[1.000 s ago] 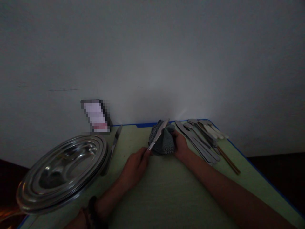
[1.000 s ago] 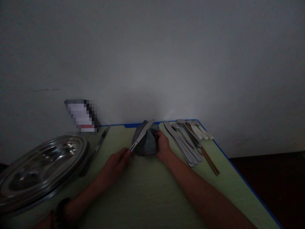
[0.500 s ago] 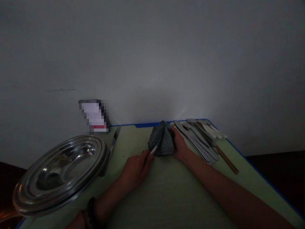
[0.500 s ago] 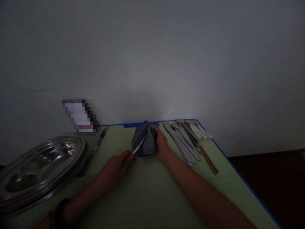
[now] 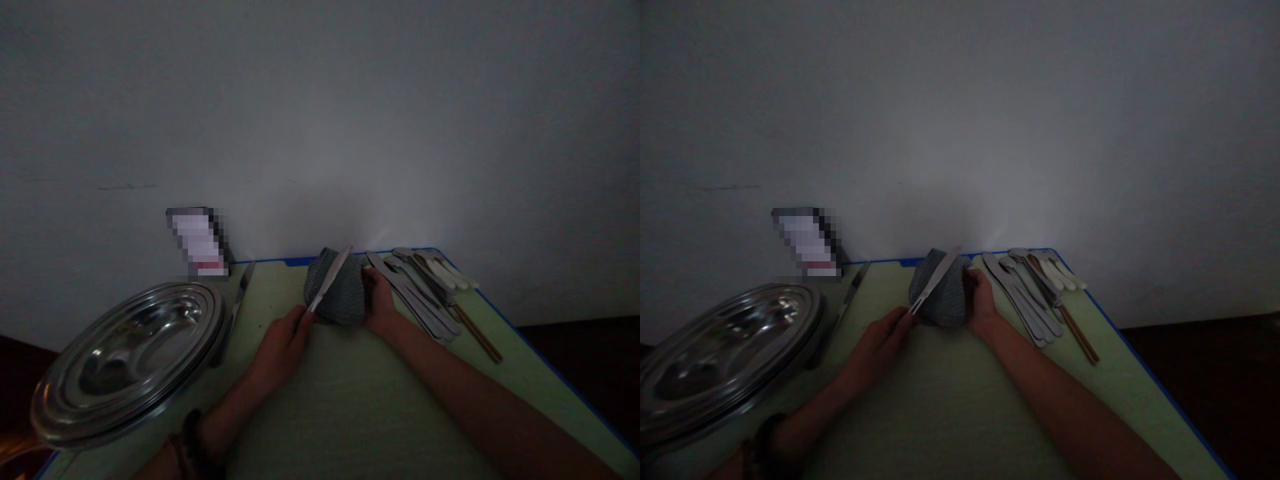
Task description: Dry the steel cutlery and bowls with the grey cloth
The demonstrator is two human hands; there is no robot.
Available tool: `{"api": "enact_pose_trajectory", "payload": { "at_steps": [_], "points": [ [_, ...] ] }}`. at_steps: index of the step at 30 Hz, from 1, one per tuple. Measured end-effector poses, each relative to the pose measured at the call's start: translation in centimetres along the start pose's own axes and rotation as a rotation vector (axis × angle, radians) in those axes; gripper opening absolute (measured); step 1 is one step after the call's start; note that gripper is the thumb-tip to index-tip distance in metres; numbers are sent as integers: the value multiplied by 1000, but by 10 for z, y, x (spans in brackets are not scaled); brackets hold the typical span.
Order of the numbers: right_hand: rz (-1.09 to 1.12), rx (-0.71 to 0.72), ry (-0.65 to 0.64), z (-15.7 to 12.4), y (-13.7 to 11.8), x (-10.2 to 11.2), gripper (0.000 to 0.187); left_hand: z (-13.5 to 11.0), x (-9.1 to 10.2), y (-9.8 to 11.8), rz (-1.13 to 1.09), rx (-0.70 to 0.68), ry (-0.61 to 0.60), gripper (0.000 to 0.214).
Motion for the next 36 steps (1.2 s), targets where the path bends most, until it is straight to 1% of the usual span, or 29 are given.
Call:
{"api": "enact_pose_trajectory", "payload": {
  "at_steps": [3, 7, 9, 11, 14, 16, 19, 23, 25, 28, 30, 32, 34, 35, 36],
  "points": [
    [34, -69, -10, 0, 7, -3, 20, -2, -8, 1, 117, -23, -19, 34],
    [74, -102, -42, 2, 10, -8, 23, -5, -17, 1, 281, -59, -35, 34],
    [78, -118, -42, 3, 13, -7, 24, -6, -19, 1, 313, -71, -36, 34],
    [59, -132, -6, 3, 15, -1, 24, -6, -19, 1, 314, -68, -40, 34],
    [-59, -69, 72, 5, 10, 12, 19, -6, -18, 1, 319, -60, -37, 34],
    [-159, 0, 83, 5, 2, 17, 13, -6, -18, 1, 315, -52, -36, 33],
    [-197, 19, 11, 4, 1, 11, 10, -5, -17, -1, 273, -38, -46, 32],
    [-228, -6, -140, -2, 8, -6, 20, -3, -13, -1, 159, -44, -39, 32],
    [-260, -9, -162, -5, 11, -9, 22, -3, -12, -2, 114, -48, -43, 32],
    [-239, 20, -108, -4, 9, -9, 21, -2, -12, -1, 111, -58, -45, 33],
    [-182, 42, -18, -2, 5, -4, 22, -2, -12, 0, 121, -55, -49, 34],
    [-122, 11, 87, -1, 7, 5, 25, -2, -12, 0, 114, -46, -58, 34],
    [-94, -39, 153, -1, 12, 14, 29, -3, -11, 1, 95, -38, -61, 34],
    [-91, -39, 150, 0, 12, 16, 30, -3, -10, 1, 87, -35, -61, 34],
    [-86, -7, 120, 2, 10, 16, 29, -3, -10, 2, 79, -34, -62, 34]
  ]
}}
Point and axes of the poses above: each hand's wrist, its own z-axis towards the middle knuckle, its own x-axis out of the back of the hand, y = z × x, the point moved 10 cm from there along z, towards the middle knuckle, and after that the axes turned 15 degrees about x, right-handed, at the moved point
